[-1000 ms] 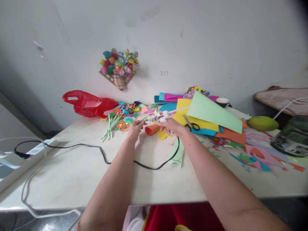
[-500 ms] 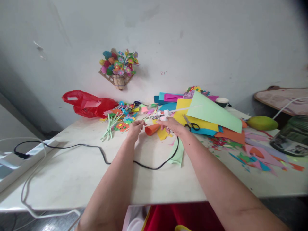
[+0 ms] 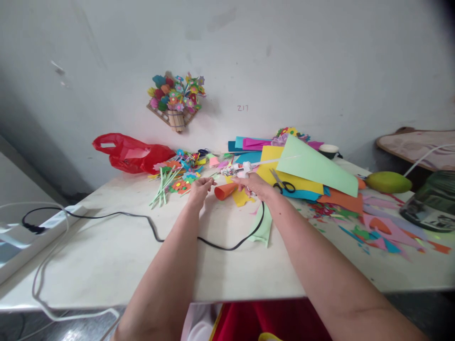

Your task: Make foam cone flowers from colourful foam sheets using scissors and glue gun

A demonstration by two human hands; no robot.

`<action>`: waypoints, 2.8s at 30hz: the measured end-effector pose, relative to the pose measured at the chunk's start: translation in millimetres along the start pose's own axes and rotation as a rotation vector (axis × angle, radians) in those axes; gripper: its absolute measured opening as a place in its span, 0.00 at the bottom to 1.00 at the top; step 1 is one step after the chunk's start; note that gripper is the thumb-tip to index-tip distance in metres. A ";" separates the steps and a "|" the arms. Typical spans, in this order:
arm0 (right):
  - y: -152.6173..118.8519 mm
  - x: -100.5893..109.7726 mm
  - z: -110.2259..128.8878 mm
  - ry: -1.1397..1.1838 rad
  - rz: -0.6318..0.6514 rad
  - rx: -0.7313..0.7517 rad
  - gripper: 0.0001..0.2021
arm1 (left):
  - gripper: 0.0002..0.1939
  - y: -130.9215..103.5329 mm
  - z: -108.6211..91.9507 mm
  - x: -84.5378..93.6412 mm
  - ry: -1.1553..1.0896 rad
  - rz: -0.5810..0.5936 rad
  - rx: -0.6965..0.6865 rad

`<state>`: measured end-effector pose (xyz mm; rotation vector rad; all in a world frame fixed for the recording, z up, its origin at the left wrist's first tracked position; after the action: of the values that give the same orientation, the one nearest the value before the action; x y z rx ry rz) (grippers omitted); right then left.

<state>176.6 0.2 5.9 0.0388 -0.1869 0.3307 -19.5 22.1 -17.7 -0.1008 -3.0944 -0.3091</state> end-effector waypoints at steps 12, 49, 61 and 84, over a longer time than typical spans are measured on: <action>-2.3 -3.0 2.2 -0.034 0.058 0.013 0.19 | 0.16 0.5 -0.7 -0.6 0.023 -0.003 0.001; 3.5 -0.9 -4.0 -0.059 0.004 0.024 0.20 | 0.14 0.3 -2.8 2.3 0.060 -0.092 -0.045; 1.7 -4.8 -1.5 -0.098 0.028 0.008 0.20 | 0.15 1.0 -1.4 1.5 0.007 -0.081 -0.044; -0.5 -3.7 2.3 -0.080 -0.031 0.007 0.18 | 0.18 3.9 5.8 6.0 0.009 -0.046 -0.061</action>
<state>172.9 -1.6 7.4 0.0618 -0.2637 0.2995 -25.4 27.5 -22.4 -0.0295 -3.0827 -0.4046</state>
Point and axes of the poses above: each hand's wrist, its own y-axis towards the middle knuckle, its own x-axis out of the back of the hand, z = x × y, the point moved 2 cm from there along y, towards the middle knuckle, and after that the axes turned 11 degrees about z, right-handed, at the moved point
